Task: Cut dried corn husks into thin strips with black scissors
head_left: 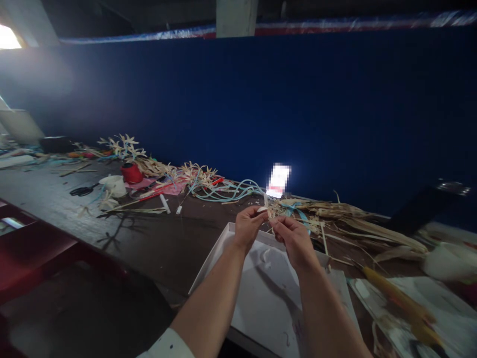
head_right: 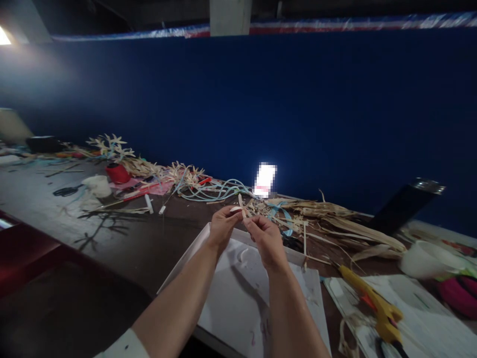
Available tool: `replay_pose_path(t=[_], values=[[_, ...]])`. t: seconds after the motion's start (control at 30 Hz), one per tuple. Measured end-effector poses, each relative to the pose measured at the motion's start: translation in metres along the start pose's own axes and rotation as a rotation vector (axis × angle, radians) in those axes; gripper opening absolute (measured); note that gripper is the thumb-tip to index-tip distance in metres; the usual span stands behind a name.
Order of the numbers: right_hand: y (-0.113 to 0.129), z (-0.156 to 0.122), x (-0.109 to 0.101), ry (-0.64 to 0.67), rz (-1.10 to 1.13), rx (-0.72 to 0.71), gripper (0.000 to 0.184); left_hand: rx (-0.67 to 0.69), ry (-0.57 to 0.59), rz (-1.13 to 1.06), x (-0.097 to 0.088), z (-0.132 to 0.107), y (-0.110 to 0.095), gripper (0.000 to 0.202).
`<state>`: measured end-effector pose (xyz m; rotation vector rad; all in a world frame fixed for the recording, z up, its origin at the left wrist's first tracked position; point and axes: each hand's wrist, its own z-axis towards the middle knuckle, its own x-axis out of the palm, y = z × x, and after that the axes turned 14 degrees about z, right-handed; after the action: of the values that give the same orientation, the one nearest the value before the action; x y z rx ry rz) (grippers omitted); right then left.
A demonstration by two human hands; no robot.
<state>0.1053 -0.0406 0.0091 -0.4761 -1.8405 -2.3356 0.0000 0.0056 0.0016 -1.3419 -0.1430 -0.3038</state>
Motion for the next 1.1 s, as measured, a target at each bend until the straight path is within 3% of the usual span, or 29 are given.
replay_pose_path(t=[0.2, 0.47, 0.63, 0.83, 1.1], values=[[0.005, 0.001, -0.002, -0.051, 0.123, -0.053, 0.022, 0.01, -0.011, 0.128, -0.001, 0.0, 0.002, 0.024], [0.005, 0.004, -0.006, -0.166, 0.118, -0.11, 0.026, 0.129, 0.088, 0.197, 0.0, -0.001, 0.012, 0.018], [0.003, 0.006, -0.006, -0.22, 0.171, -0.108, 0.02, 0.192, 0.143, 0.213, -0.001, 0.0, 0.017, 0.017], [0.004, 0.006, -0.005, -0.252, 0.223, -0.019, 0.018, 0.23, 0.121, 0.219, 0.001, 0.0, 0.017, 0.012], [0.006, 0.007, -0.006, -0.215, 0.292, -0.024, 0.016, 0.297, 0.079, 0.319, 0.002, -0.003, 0.008, 0.007]])
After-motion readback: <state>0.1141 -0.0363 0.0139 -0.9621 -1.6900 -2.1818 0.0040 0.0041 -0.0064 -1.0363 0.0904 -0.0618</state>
